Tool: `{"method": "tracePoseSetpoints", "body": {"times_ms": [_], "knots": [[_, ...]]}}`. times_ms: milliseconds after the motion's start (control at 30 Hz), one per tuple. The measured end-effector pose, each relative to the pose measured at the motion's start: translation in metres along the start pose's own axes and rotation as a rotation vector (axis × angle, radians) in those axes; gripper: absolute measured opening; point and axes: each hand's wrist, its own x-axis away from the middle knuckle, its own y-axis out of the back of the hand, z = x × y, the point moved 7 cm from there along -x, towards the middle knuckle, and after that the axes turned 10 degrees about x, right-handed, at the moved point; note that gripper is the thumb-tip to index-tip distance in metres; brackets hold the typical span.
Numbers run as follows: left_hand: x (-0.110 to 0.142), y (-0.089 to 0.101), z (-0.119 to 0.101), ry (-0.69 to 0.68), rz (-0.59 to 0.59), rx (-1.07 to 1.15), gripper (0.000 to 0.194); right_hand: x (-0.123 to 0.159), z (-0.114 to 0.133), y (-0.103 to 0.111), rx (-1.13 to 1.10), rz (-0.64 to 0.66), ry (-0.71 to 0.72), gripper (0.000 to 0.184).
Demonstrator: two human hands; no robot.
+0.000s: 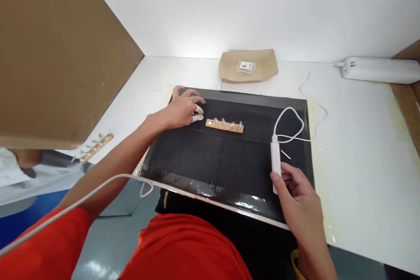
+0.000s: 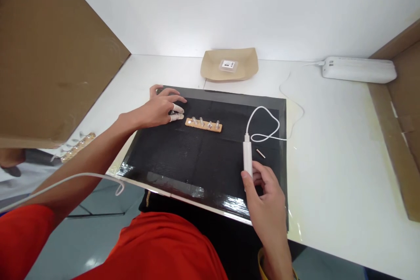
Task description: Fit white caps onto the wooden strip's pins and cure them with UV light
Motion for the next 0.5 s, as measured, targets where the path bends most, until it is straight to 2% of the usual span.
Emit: {"method": "tracePoseSetpoints", "body": {"times_ms": [200,367,500], "knots": [[-0.014,-0.001,-0.002,-0.009,0.129,-0.058,0.025,0.001,0.004,0.001,0.005,-0.015,0.043,0.046],[-0.010,0.001,-0.002,-0.002,0.145,-0.066,0.026,0.002,0.005,-0.001,0.016,-0.020,0.066,0.042],[0.000,0.010,0.005,-0.001,0.111,0.029,0.032,0.002,0.009,-0.001,0.014,-0.024,0.099,0.039]]}}
